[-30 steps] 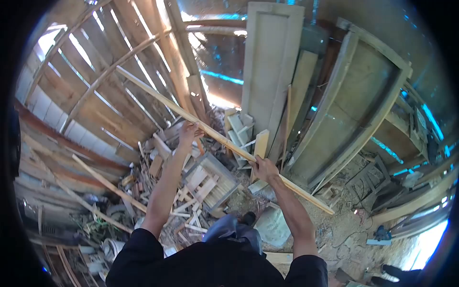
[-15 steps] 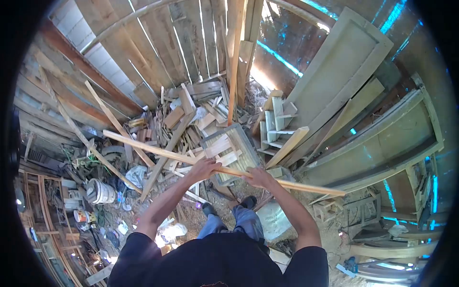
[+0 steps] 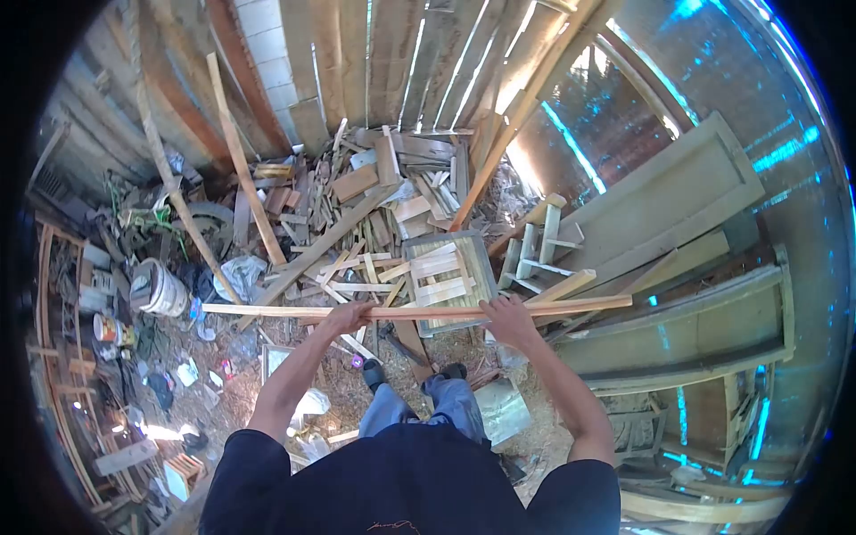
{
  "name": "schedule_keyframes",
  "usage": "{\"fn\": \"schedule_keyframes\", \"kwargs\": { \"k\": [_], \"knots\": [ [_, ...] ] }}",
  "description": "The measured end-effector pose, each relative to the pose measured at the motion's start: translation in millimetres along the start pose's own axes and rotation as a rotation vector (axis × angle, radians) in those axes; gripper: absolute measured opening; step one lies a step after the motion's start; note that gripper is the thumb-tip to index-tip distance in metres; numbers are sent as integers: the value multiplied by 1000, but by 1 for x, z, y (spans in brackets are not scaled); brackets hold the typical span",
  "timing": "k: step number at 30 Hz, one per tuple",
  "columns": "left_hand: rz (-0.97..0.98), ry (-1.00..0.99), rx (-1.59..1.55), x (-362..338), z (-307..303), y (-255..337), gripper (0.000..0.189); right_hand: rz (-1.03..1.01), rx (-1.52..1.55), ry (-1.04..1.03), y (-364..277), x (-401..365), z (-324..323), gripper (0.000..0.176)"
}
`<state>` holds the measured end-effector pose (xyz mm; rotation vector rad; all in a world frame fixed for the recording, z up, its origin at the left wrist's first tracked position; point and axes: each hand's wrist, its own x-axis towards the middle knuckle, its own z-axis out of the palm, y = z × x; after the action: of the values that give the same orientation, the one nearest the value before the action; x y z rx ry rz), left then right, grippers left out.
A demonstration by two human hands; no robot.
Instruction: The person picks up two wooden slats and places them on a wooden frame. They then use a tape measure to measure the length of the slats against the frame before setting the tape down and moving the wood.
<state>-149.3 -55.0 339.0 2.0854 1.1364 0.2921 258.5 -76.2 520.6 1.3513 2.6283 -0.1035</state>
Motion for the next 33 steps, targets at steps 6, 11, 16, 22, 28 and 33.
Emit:
{"fn": "schedule_keyframes", "kwargs": {
  "k": [6, 11, 16, 22, 28, 33],
  "knots": [
    [-163, 51, 49, -20, -2, -13, 42, -5, -25, 85, 6, 36, 38, 39],
    [-274, 68, 99, -29, 36, -31, 38, -27, 263, -108, 20, 49, 102, 42],
    [-514, -23, 90, -14, 91, -29, 24, 36, 462, -262, 57, 55, 147, 36],
    [-894, 120, -18, 58, 141, -13, 21, 131, 498, -309, 136, 94, 275, 20],
    [-783, 448, -103, 135, 283, -24, 51, 67, 556, -209, 144, 95, 406, 53],
    [-924, 619, -23, 184, 340, -35, 57, 468, 817, -34, 125, 124, 463, 74]
  ]
}}
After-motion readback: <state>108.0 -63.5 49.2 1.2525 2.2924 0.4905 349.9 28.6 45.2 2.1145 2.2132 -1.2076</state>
